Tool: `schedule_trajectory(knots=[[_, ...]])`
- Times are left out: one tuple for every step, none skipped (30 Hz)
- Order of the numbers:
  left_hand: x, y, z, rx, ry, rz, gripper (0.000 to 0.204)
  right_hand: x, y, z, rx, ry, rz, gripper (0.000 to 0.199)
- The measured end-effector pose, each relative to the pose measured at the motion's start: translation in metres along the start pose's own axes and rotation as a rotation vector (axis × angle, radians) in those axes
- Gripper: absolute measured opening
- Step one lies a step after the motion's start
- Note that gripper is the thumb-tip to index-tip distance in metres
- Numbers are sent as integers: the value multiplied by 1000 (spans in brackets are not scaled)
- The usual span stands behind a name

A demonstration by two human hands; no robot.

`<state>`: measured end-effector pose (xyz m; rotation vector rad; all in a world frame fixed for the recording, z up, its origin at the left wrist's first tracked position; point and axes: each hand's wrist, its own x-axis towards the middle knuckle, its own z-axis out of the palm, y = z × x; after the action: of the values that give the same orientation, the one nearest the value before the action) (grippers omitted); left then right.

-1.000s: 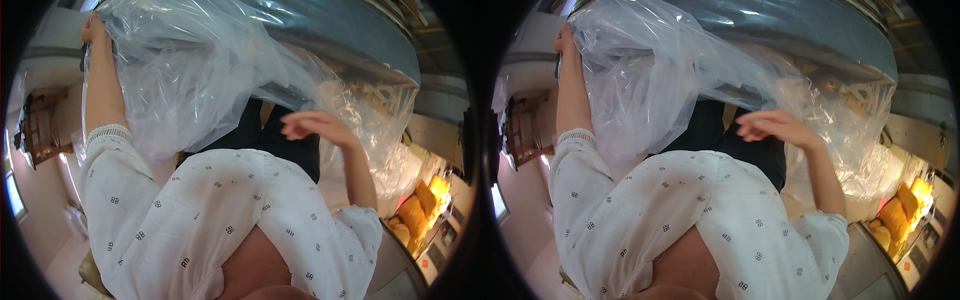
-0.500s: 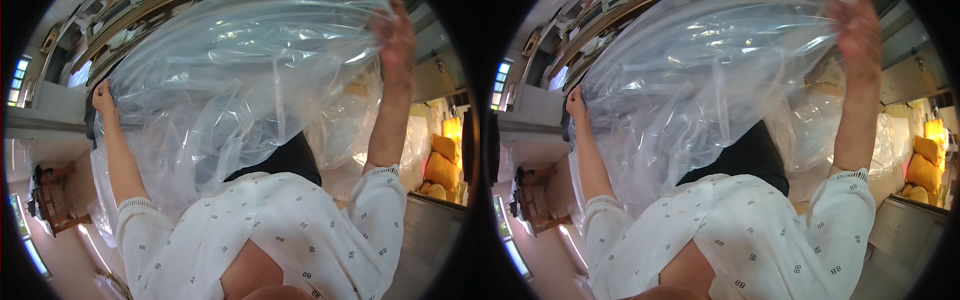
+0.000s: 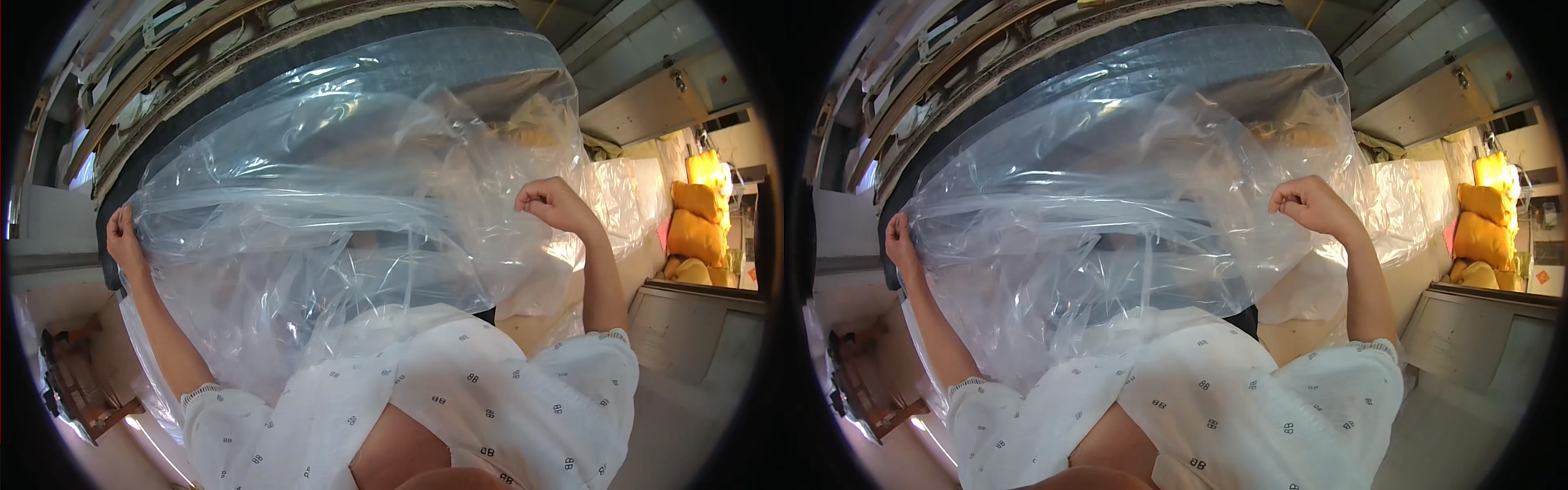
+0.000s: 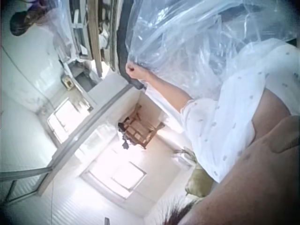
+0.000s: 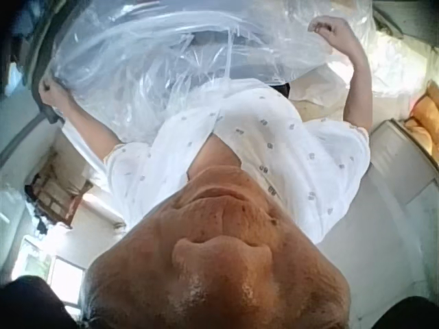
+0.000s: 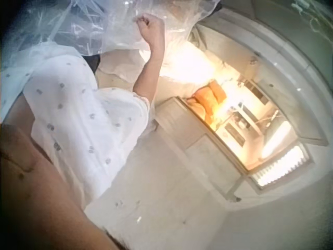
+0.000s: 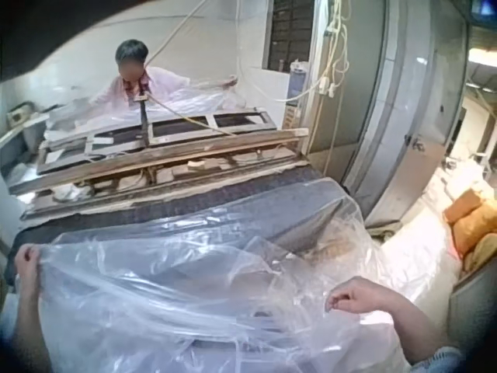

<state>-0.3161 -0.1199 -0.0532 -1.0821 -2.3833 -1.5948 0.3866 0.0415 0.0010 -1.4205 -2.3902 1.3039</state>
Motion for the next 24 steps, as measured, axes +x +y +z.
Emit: schedule_trajectory(knots=[[-1,-3,2,4,41,-19,30,3,-21,-12,4,204,-115,17],[-3,2,6,5,36,-30,30,1,-43,-24,6,405,-222,19],[-6,12,9,59,57,-19,29,-5,-69,-36,-12,665,-358,25],[-9,16,6,116,85,-8,29,-10,-82,-43,166,847,-404,31],[-8,15,1,120,90,-17,29,-13,-84,-40,164,837,-408,31],[-7,9,-4,86,99,-26,29,-15,-86,-36,29,985,-468,32],[-8,5,-11,53,110,-37,29,-12,-87,-34,-107,1127,-530,34],[-6,8,-7,57,98,-29,29,3,-57,-32,-473,1055,-621,34],[-3,8,0,37,87,-40,29,-1,-15,-23,-655,784,-214,33],[-3,11,4,41,35,-5,29,4,6,-8,-588,469,60,29],[-4,12,3,52,-11,24,28,8,2,8,-429,253,107,25],[-9,17,1,101,-23,10,28,11,10,20,-509,176,123,24],[-10,15,-1,100,-25,-2,28,14,11,19,-517,168,127,24],[-8,14,-5,107,-52,3,27,16,6,22,-480,24,179,24],[-7,13,-8,114,-80,11,27,18,4,24,-439,-118,230,24],[-7,14,-12,117,-88,13,27,22,9,24,-500,-216,182,26],[-7,16,-12,113,-81,5,27,30,-4,22,-530,-79,167,27],[-8,17,-12,109,-74,-6,26,38,-17,18,-562,56,154,29],[-8,17,-13,105,-82,-3,26,53,-12,10,-785,408,-182,31],[-9,18,-15,91,-93,5,26,74,-37,1,-743,596,-268,28],[-8,18,-16,71,-102,15,25,92,-52,-8,-585,566,-310,29],[-6,14,-17,73,-100,24,25,111,-59,-13,-424,535,-354,30],[-4,5,-16,-2,-116,14,24,136,-55,-14,-468,571,-434,35],[0,-1,-19,-74,-131,7,24,157,-49,-11,-510,608,-514,40]])
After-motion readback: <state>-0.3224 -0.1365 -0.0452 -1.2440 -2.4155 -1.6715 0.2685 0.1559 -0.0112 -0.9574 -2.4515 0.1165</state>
